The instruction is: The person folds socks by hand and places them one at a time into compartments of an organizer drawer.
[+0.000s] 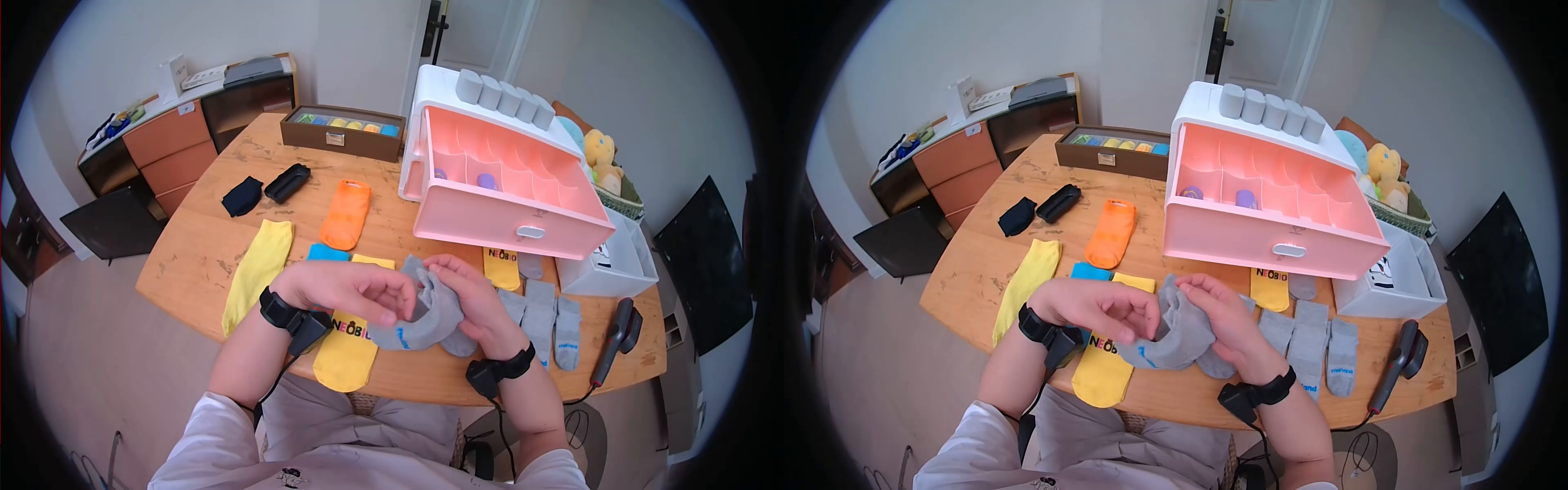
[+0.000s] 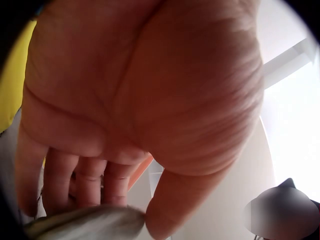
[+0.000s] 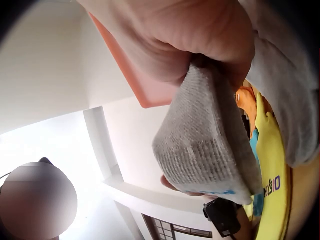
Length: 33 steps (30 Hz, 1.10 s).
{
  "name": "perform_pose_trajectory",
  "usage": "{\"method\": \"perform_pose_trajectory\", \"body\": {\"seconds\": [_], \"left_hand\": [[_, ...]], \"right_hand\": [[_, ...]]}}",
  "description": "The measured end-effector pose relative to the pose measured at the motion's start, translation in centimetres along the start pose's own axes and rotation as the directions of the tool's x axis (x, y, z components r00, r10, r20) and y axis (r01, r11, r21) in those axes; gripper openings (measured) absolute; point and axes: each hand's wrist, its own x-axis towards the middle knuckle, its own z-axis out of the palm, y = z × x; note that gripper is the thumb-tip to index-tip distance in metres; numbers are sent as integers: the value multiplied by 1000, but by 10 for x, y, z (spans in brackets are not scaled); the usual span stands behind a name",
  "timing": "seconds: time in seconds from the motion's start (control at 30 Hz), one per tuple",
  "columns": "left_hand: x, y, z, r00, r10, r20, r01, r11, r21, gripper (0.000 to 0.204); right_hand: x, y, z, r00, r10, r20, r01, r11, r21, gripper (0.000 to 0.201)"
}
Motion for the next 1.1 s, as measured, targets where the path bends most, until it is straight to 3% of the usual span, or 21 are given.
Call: {"method": "perform_pose_trajectory", "body": {"seconds": [0.07,0.1,0.17,0.23,0.27,0.33,0.47,0.5,0.57,0.67,0.73,0.97,1.1], "left_hand": [[-2,1,-6,982,-153,-115,155,988,14,27],[-1,0,-5,981,-156,-113,159,987,15,27],[9,-5,-1,933,-92,-349,115,992,46,29],[19,-10,7,914,-96,-395,134,989,68,29],[24,-12,9,892,-96,-441,150,985,89,28],[31,-19,10,882,-49,-468,115,987,113,27],[32,-23,6,826,46,-561,-5,997,73,27],[32,-21,5,827,44,-561,-2,997,76,27],[30,-17,4,763,69,-643,-35,997,65,26],[30,-24,1,754,84,-651,-43,996,78,21],[33,-20,9,753,88,-652,-73,996,50,21],[35,-23,16,712,103,-694,-141,990,2,19],[35,-19,22,696,91,-712,-170,985,-40,19]], "right_hand": [[-2,-1,4,1000,-13,-29,11,998,-61,19],[-3,1,5,996,-83,-25,79,986,-149,18],[-4,4,8,988,-155,-18,146,961,-234,16],[-5,6,12,938,-342,-62,292,873,-392,19],[-5,6,13,937,-344,-66,293,873,-390,19],[-7,3,16,858,-510,-66,412,758,-505,21],[-8,0,18,832,-546,-94,433,746,-506,23],[-10,-2,21,830,-553,-78,470,767,-437,25],[-15,-5,28,822,-566,-63,509,780,-363,26],[-21,-5,29,810,-582,-76,519,771,-368,30],[-21,-4,23,783,-621,-28,494,649,-578,33],[-19,-2,19,769,-628,-120,466,679,-568,30],[-18,-3,19,813,-564,-145,403,725,-559,27]]}}
